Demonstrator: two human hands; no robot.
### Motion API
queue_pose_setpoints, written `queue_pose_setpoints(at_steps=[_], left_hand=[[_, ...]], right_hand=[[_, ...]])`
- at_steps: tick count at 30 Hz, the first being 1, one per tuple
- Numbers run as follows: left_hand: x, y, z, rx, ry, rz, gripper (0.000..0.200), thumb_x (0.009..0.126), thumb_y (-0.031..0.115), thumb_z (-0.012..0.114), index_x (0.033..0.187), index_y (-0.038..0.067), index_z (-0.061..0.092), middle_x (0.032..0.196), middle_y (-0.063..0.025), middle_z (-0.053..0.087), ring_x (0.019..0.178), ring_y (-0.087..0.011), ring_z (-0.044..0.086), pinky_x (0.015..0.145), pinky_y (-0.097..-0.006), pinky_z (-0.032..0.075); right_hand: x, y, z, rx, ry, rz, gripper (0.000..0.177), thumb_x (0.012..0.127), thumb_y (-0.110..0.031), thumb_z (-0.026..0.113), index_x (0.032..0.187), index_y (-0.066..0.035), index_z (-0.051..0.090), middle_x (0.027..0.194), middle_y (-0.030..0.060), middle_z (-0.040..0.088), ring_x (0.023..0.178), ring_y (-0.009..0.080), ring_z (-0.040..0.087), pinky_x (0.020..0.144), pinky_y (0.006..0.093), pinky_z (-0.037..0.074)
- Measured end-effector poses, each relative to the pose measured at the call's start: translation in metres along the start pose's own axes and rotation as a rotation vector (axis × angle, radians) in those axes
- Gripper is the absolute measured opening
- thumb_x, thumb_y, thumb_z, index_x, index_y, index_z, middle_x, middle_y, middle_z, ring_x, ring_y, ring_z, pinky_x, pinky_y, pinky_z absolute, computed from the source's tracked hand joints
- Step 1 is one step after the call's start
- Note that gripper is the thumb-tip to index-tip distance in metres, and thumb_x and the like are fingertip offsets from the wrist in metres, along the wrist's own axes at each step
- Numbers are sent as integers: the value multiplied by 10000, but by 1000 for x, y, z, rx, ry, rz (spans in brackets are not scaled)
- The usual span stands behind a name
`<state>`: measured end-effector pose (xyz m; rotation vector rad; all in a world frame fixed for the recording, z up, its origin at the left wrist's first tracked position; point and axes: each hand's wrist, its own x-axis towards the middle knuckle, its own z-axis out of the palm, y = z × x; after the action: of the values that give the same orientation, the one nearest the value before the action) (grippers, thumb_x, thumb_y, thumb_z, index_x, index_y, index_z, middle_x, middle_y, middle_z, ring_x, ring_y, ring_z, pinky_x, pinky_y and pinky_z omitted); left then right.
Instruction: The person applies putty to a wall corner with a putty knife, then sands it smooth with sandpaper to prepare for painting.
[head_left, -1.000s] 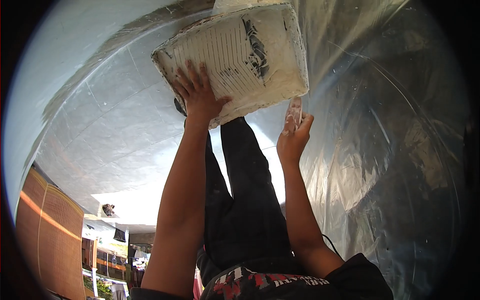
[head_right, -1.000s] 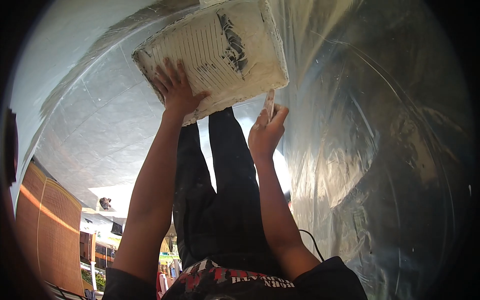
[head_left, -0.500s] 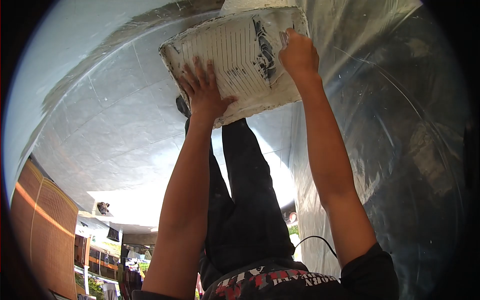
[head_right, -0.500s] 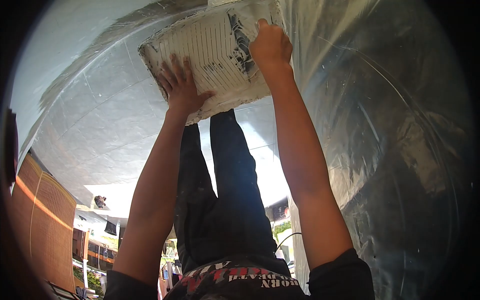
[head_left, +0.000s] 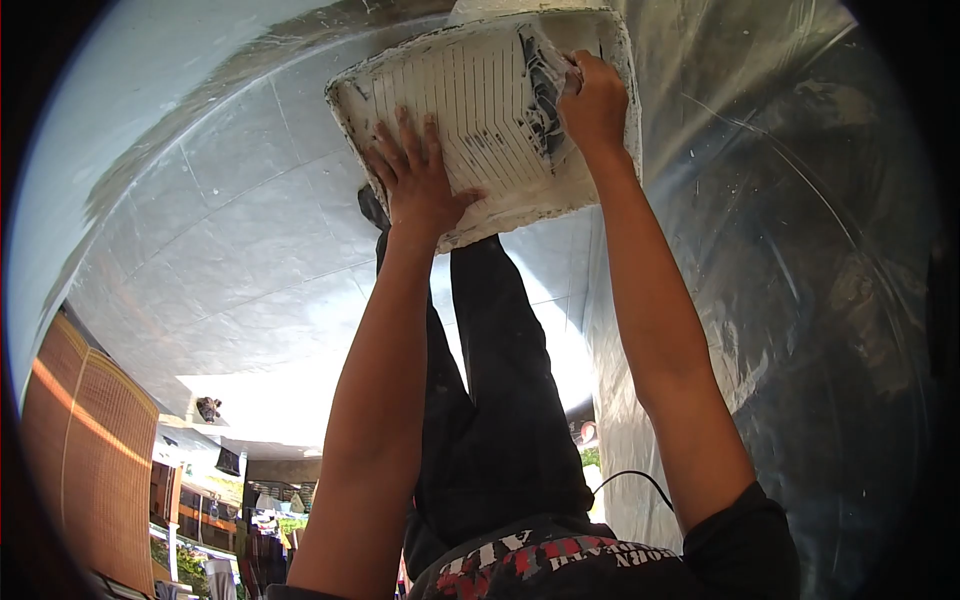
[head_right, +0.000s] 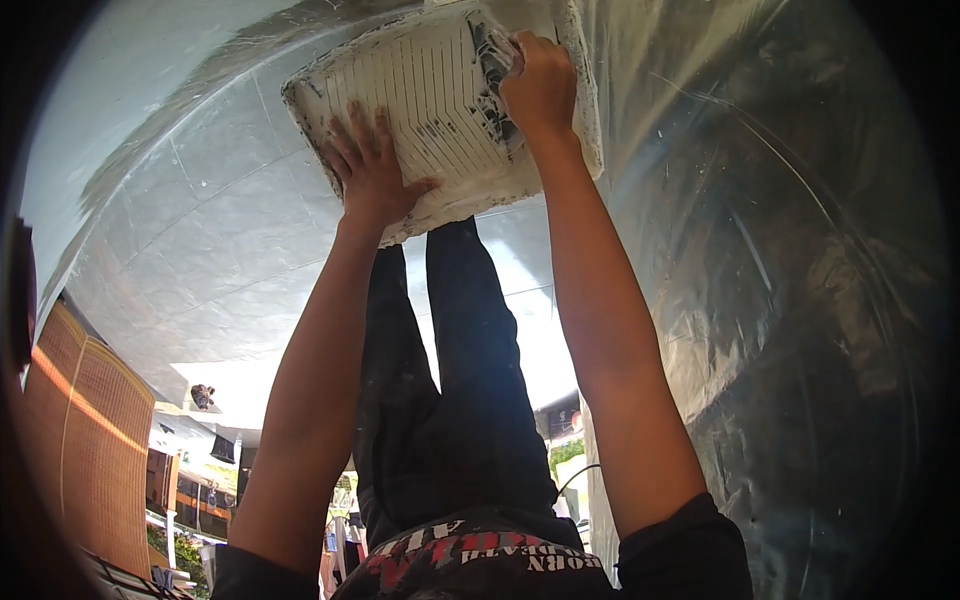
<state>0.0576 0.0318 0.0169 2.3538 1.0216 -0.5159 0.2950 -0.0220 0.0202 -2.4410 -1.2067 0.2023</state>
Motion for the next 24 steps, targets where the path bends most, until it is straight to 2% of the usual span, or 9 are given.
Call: queue_pose_setpoints(at_steps=[3, 7, 9, 12, 15, 19, 20, 22, 24], left_hand=[[1, 5, -6, 49, -103, -72, 1280, 713, 695, 732, 1594, 53, 60, 1623, -269, -148, 1456, -522, -213, 1157, -656, -110], [0, 2, -1, 19, -58, -57, 1283, 710, 689, 738, 1593, 50, 62, 1623, -270, -146, 1456, -522, -211, 1155, -660, -110], [-1, -2, 4, -8, 30, 18, 1313, 714, 685, 743, 1578, 5, 26, 1598, -330, -134, 1433, -575, -203, 1126, -697, -97], [-1, -1, 4, 0, 5, -3, 1320, 712, 673, 752, 1579, 8, 11, 1599, -328, -136, 1434, -574, -203, 1129, -692, -98], [0, 2, -3, 7, -32, -26, 1326, 708, 667, 759, 1579, 9, 7, 1600, -327, -135, 1437, -574, -195, 1133, -688, -96], [3, 2, -1, 3, -31, -31, 1333, 702, 665, 765, 1579, 8, 7, 1601, -325, -136, 1438, -576, -186, 1134, -687, -93], [4, 2, -2, 2, -14, -22, 1336, 699, 665, 767, 1579, 7, 8, 1601, -325, -139, 1438, -576, -185, 1134, -686, -91], [-4, 1, 2, 8, -19, -15, 1339, 696, 665, 769, 1578, 6, 8, 1600, -325, -141, 1439, -577, -183, 1134, -686, -90], [0, -1, 3, -39, 20, 5, 1334, 697, 661, 771, 1580, 11, 11, 1600, -325, -144, 1436, -582, -182, 1134, -687, -86]], right_hand=[[-2, 2, 5, 24, 44, -9, 296, 756, 34, 650, 1035, -56, 682, 955, 133, 663, 940, 344, 641, 825, 477, 491], [-16, -3, 9, -116, 8, -42, 343, 717, 33, 654, 1044, -64, 691, 1004, 119, 658, 971, 328, 628, 837, 461, 475], [-30, -10, 15, -128, 1, -36, 356, 706, 31, 657, 1047, -64, 692, 1015, 114, 655, 976, 324, 623, 841, 456, 471], [-56, -22, 15, -136, 10, 100, 372, 695, 38, 657, 1048, -71, 698, 1008, 106, 650, 979, 317, 616, 854, 449, 467], [-59, -15, -9, 114, -125, 149, 327, 697, 64, 644, 993, -46, 728, 943, 136, 668, 918, 349, 646, 807, 435, 505], [-11, -3, -15, 137, -11, 201, 295, 725, 54, 644, 988, -45, 736, 942, 136, 672, 909, 348, 648, 800, 437, 504], [-9, -8, -3, 139, -17, 204, 295, 725, 54, 644, 988, -45, 736, 942, 136, 672, 909, 348, 648, 800, 437, 504], [-17, -30, 24, -125, 52, 129, 260, 735, 34, 660, 965, -58, 737, 981, 114, 671, 926, 325, 635, 811, 437, 484], [-41, -44, 29, -98, 125, 165, 237, 737, 13, 676, 949, -71, 738, 1013, 90, 667, 942, 299, 622, 824, 433, 467]])
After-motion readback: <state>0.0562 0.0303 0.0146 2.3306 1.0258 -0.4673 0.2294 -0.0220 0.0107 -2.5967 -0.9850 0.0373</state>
